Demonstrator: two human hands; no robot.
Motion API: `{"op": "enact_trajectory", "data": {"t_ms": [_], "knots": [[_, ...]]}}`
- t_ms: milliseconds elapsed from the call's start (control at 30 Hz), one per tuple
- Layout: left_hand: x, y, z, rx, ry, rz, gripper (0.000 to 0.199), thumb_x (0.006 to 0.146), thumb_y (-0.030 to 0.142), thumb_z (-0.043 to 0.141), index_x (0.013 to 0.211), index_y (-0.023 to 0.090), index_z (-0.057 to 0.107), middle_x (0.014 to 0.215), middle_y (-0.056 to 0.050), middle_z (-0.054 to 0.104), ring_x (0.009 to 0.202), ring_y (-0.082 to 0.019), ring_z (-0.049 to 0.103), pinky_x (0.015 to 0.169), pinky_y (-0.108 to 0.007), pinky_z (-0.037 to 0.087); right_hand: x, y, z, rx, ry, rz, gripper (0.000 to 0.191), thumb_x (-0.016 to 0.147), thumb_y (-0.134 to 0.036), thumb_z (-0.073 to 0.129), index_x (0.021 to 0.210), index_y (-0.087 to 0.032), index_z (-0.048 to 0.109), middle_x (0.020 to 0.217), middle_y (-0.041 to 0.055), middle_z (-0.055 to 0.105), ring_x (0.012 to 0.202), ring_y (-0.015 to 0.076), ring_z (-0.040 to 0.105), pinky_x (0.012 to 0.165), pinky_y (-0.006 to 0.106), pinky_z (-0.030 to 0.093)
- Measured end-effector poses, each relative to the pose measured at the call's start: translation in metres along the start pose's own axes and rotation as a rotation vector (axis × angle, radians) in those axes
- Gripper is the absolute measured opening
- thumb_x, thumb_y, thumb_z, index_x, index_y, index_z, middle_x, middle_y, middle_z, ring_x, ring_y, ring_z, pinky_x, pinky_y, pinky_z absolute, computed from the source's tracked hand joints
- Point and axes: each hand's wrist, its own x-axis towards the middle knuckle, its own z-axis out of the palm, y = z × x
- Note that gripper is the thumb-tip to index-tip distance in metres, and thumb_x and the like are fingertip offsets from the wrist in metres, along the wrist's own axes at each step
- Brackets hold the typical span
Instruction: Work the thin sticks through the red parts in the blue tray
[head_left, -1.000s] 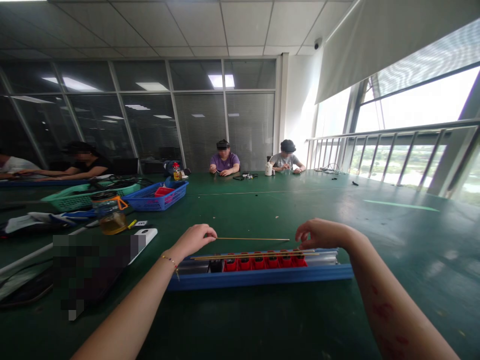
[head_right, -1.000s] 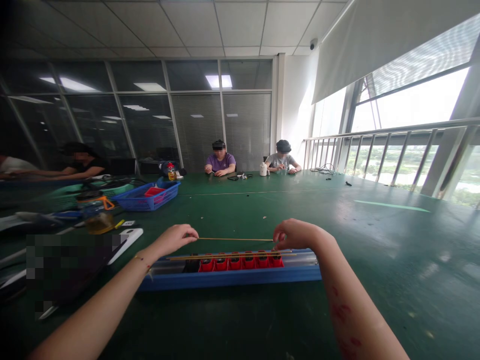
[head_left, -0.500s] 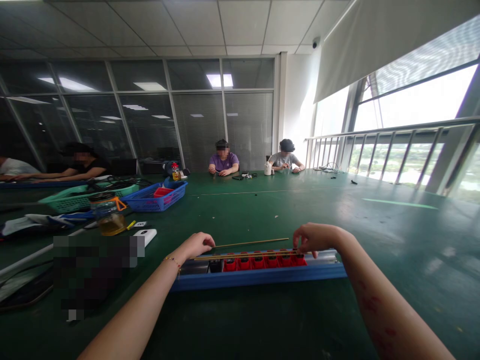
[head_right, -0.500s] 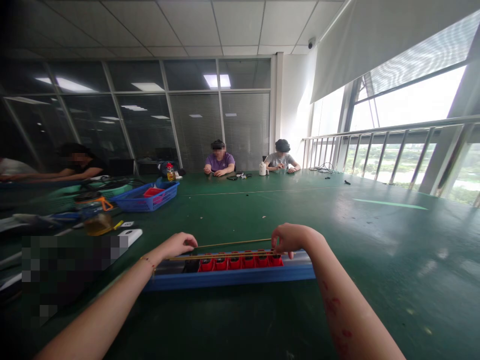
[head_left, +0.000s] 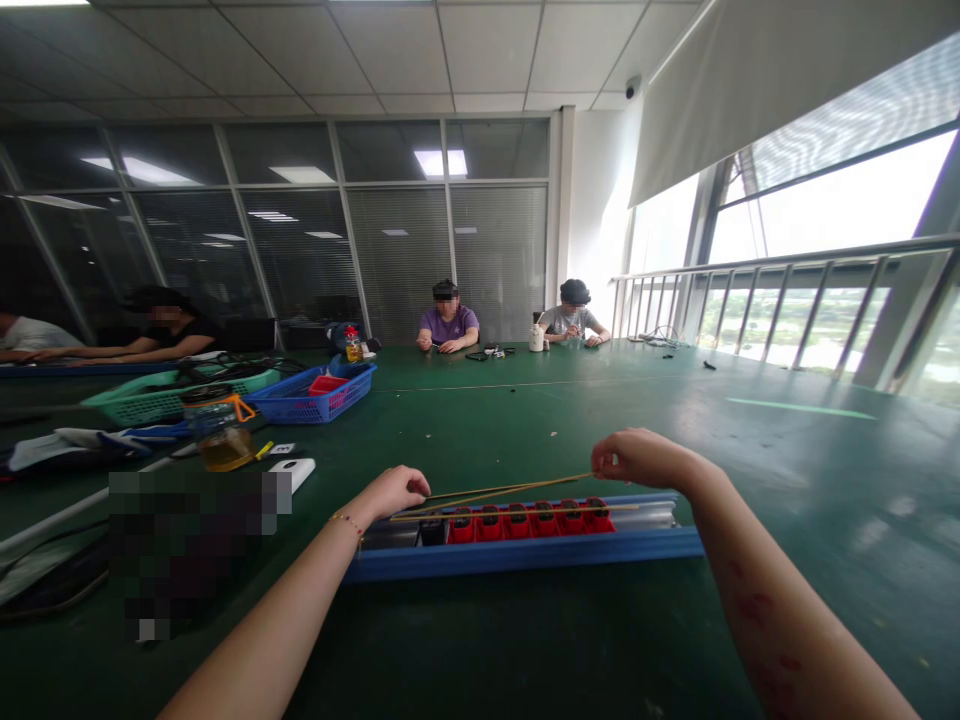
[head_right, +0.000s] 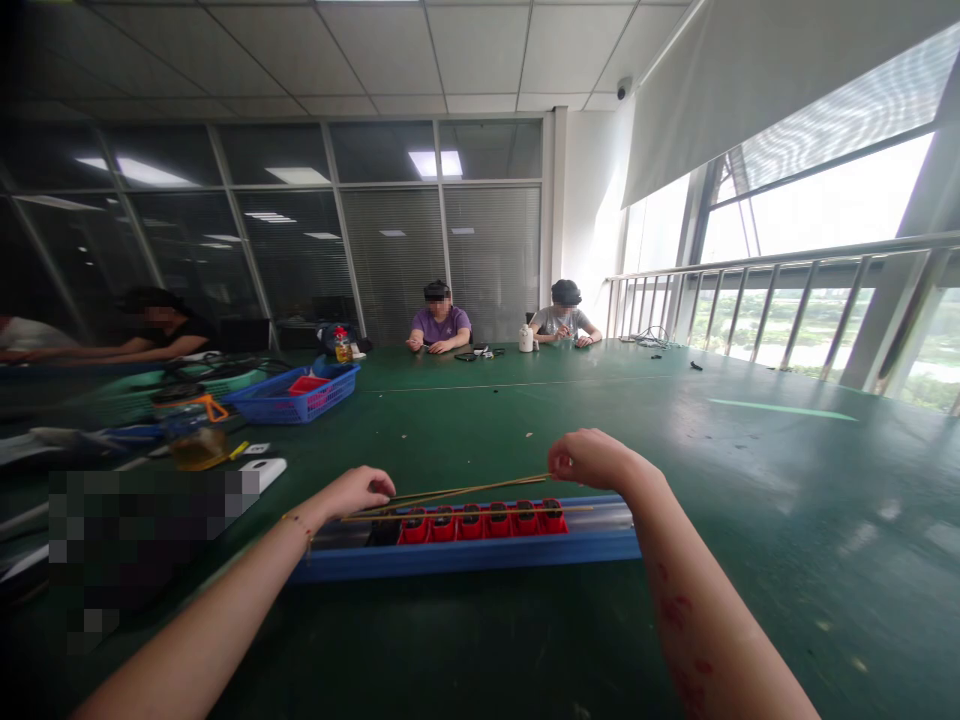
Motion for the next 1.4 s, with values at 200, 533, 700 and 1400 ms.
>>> {"op": "enact_trajectory", "data": {"t_ms": [200,533,700,1400], "knots": [[-0.005,0.003,-0.003,0.009,0.005,0.047,0.029,0.069,0.038,0.051,0.087,0.018,0.062,0.089,-0.004,0.066,0.083,-0.018,0.059,0.07,-0.024,0.042,0.018,0.011,0.016,-0.017,0.084,0.035,0.021,0.075,-0.029,0.048,0.084,-0.027,0.067,0.083,0.0008,0.068,0.072,0.019,0.06,0.061,0.025,0.039],[-0.003,-0.001,0.001,-0.224,0.064,-0.077,0.045,0.08,0.049,0.03,0.095,0.016,0.056,0.084,-0.005,0.064,0.072,-0.015,0.061,0.066,-0.026,0.043,0.037,0.017,0.05,0.029,-0.032,0.122,0.02,0.072,-0.024,0.051,0.082,-0.025,0.068,0.075,0.0005,0.069,0.065,0.0154,0.062,0.065,0.023,0.043],[-0.008,0.009,-0.003,-0.151,0.039,-0.053,0.053,0.072,0.062,0.038,0.087,0.017,0.06,0.083,-0.006,0.065,0.076,-0.018,0.059,0.066,-0.025,0.042,0.045,0.014,0.062,0.002,-0.018,0.134,0.019,0.068,-0.02,0.053,0.079,-0.024,0.069,0.081,0.003,0.069,0.076,0.0187,0.061,0.065,0.024,0.042],[0.005,-0.001,0.005,0.029,0.05,0.018,0.02,0.068,0.034,0.055,0.081,0.022,0.064,0.084,0.0,0.067,0.079,-0.016,0.06,0.067,-0.022,0.043,0.021,0.002,0.023,0.361,-0.299,0.012,0.047,0.069,-0.056,0.052,0.098,-0.02,0.059,0.09,0.0037,0.066,0.062,0.0156,0.062,0.053,0.022,0.044]]}}
